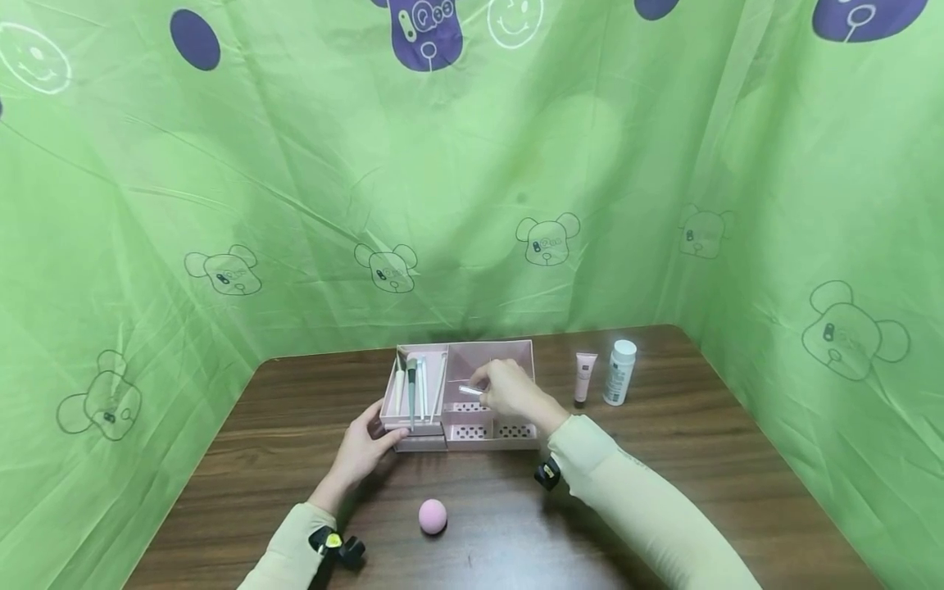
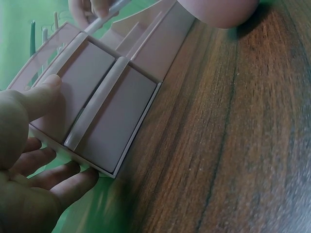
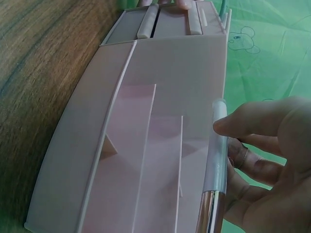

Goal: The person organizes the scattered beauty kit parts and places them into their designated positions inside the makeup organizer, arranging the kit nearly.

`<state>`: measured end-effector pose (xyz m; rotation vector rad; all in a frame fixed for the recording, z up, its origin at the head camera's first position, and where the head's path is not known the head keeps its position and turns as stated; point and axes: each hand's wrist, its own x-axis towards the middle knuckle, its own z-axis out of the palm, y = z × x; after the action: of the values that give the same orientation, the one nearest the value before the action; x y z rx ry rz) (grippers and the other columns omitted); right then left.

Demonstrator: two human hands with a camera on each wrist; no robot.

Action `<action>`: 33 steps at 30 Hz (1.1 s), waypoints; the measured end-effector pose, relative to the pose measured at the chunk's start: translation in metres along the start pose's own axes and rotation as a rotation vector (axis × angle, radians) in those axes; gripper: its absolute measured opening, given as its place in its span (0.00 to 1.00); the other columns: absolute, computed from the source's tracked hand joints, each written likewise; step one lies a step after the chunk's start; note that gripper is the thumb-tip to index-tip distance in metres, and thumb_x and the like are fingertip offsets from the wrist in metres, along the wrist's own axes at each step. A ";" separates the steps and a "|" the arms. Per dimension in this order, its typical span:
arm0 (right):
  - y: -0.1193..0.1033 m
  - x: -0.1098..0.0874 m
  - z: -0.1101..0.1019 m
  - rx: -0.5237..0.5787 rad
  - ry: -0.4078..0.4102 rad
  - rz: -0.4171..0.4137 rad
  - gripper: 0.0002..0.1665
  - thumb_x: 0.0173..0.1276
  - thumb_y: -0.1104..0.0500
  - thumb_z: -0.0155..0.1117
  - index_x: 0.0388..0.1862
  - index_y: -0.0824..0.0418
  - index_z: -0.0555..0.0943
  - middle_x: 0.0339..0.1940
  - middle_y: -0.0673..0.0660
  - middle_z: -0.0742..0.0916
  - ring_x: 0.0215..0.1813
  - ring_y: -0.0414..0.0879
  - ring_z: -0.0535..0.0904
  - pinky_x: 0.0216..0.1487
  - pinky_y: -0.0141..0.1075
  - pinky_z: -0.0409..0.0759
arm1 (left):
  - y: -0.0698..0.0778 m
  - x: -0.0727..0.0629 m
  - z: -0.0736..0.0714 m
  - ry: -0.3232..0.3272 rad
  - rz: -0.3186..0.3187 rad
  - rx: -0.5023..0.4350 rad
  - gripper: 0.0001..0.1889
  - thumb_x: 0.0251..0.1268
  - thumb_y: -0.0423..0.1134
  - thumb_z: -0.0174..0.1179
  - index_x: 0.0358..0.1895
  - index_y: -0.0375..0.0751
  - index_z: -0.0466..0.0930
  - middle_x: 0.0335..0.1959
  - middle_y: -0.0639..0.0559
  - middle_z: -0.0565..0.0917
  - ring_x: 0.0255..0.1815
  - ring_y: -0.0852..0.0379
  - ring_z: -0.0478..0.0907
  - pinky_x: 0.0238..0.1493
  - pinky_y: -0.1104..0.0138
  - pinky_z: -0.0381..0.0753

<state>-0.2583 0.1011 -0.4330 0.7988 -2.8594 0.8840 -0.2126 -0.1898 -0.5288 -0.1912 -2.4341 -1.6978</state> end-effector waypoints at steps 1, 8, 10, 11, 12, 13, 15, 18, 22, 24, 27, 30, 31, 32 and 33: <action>0.001 0.001 0.001 0.003 -0.001 0.003 0.21 0.49 0.70 0.67 0.43 0.57 0.88 0.28 0.47 0.88 0.28 0.35 0.79 0.33 0.29 0.81 | 0.000 0.000 -0.001 0.000 0.001 0.001 0.40 0.52 0.42 0.74 0.69 0.37 0.67 0.61 0.36 0.78 0.62 0.42 0.76 0.62 0.58 0.78; 0.011 0.007 0.008 0.006 -0.017 0.057 0.19 0.52 0.70 0.69 0.44 0.56 0.88 0.32 0.49 0.89 0.27 0.38 0.78 0.30 0.31 0.80 | -0.002 0.000 0.000 -0.007 0.000 0.001 0.40 0.52 0.43 0.74 0.69 0.37 0.67 0.60 0.36 0.79 0.62 0.42 0.76 0.61 0.59 0.78; 0.014 0.008 0.009 -0.011 -0.011 0.066 0.19 0.52 0.69 0.69 0.44 0.57 0.88 0.33 0.50 0.89 0.29 0.39 0.80 0.34 0.33 0.81 | -0.002 0.000 0.000 -0.007 0.003 -0.002 0.40 0.52 0.42 0.74 0.69 0.37 0.67 0.60 0.35 0.79 0.62 0.42 0.76 0.61 0.59 0.79; 0.014 0.009 0.009 -0.019 -0.005 0.070 0.19 0.52 0.69 0.69 0.44 0.57 0.88 0.34 0.50 0.89 0.31 0.40 0.81 0.36 0.34 0.83 | -0.002 0.000 0.000 -0.006 0.004 -0.005 0.40 0.52 0.42 0.74 0.69 0.37 0.67 0.60 0.35 0.79 0.62 0.42 0.76 0.61 0.59 0.79; 0.015 0.009 0.009 -0.025 0.001 0.071 0.19 0.52 0.69 0.69 0.44 0.57 0.88 0.35 0.51 0.89 0.32 0.41 0.81 0.38 0.36 0.83 | -0.001 0.001 0.000 -0.005 0.003 -0.009 0.40 0.52 0.42 0.74 0.69 0.37 0.67 0.60 0.36 0.79 0.62 0.42 0.76 0.61 0.59 0.78; 0.016 0.009 0.009 -0.030 0.006 0.068 0.19 0.51 0.69 0.69 0.44 0.58 0.87 0.35 0.51 0.89 0.34 0.42 0.82 0.41 0.37 0.84 | -0.001 0.001 0.000 -0.003 0.004 -0.011 0.40 0.52 0.42 0.74 0.69 0.37 0.68 0.60 0.36 0.79 0.62 0.42 0.76 0.61 0.59 0.78; 0.017 0.010 0.009 -0.029 0.013 0.064 0.19 0.51 0.69 0.68 0.44 0.59 0.87 0.36 0.53 0.89 0.36 0.42 0.83 0.43 0.38 0.85 | -0.001 0.001 -0.001 -0.001 0.004 -0.003 0.40 0.52 0.42 0.74 0.69 0.38 0.68 0.60 0.36 0.79 0.62 0.43 0.76 0.61 0.59 0.78; 0.017 0.010 0.009 -0.018 0.017 0.069 0.20 0.50 0.69 0.66 0.44 0.60 0.87 0.36 0.54 0.89 0.37 0.42 0.83 0.44 0.38 0.84 | -0.001 0.000 0.000 0.001 0.000 0.007 0.40 0.51 0.43 0.74 0.69 0.38 0.68 0.61 0.36 0.79 0.62 0.43 0.76 0.61 0.59 0.78; 0.018 0.009 0.011 -0.010 0.020 0.086 0.19 0.51 0.69 0.65 0.44 0.59 0.87 0.36 0.52 0.88 0.37 0.41 0.82 0.43 0.34 0.84 | -0.004 -0.001 0.000 0.006 -0.005 0.011 0.40 0.51 0.44 0.75 0.69 0.38 0.68 0.60 0.36 0.79 0.62 0.43 0.76 0.61 0.58 0.78; 0.018 0.008 0.011 -0.003 0.018 0.097 0.19 0.51 0.69 0.66 0.44 0.58 0.86 0.35 0.51 0.88 0.36 0.40 0.81 0.42 0.33 0.84 | -0.005 -0.001 0.001 0.007 -0.005 0.010 0.40 0.51 0.44 0.75 0.69 0.39 0.68 0.60 0.36 0.79 0.62 0.42 0.76 0.61 0.57 0.78; 0.018 0.008 0.011 0.004 0.013 0.114 0.18 0.52 0.68 0.66 0.44 0.58 0.86 0.35 0.51 0.88 0.36 0.40 0.81 0.42 0.33 0.83 | -0.006 -0.001 0.001 0.008 -0.006 0.011 0.40 0.51 0.44 0.74 0.69 0.39 0.68 0.60 0.37 0.79 0.62 0.42 0.76 0.61 0.57 0.78; 0.017 0.008 0.010 0.003 0.015 0.117 0.18 0.53 0.68 0.67 0.44 0.58 0.86 0.33 0.50 0.87 0.35 0.39 0.80 0.41 0.33 0.83 | -0.005 -0.001 0.000 0.010 -0.003 0.015 0.40 0.51 0.44 0.75 0.69 0.39 0.68 0.60 0.37 0.79 0.62 0.42 0.77 0.61 0.57 0.78; 0.017 0.008 0.010 0.003 0.017 0.115 0.18 0.53 0.68 0.68 0.44 0.58 0.86 0.33 0.50 0.87 0.35 0.39 0.80 0.41 0.33 0.83 | -0.004 0.000 0.000 0.010 -0.002 0.014 0.40 0.51 0.44 0.75 0.69 0.39 0.68 0.60 0.37 0.79 0.62 0.42 0.77 0.61 0.57 0.78; 0.017 0.008 0.009 0.000 0.018 0.111 0.18 0.53 0.68 0.68 0.44 0.58 0.86 0.33 0.50 0.87 0.35 0.39 0.80 0.41 0.33 0.83 | -0.004 0.000 0.000 0.009 -0.001 0.016 0.40 0.51 0.44 0.75 0.69 0.39 0.68 0.60 0.36 0.79 0.62 0.42 0.77 0.61 0.57 0.78; 0.017 0.008 0.009 -0.001 0.020 0.108 0.18 0.53 0.67 0.68 0.44 0.57 0.86 0.33 0.50 0.87 0.35 0.39 0.80 0.41 0.33 0.83 | -0.004 0.000 0.000 0.010 0.000 0.018 0.40 0.51 0.44 0.75 0.69 0.39 0.68 0.60 0.36 0.79 0.62 0.42 0.77 0.61 0.57 0.78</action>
<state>-0.2726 0.1041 -0.4476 0.6367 -2.9091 0.8962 -0.2133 -0.1913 -0.5321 -0.1801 -2.4418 -1.6716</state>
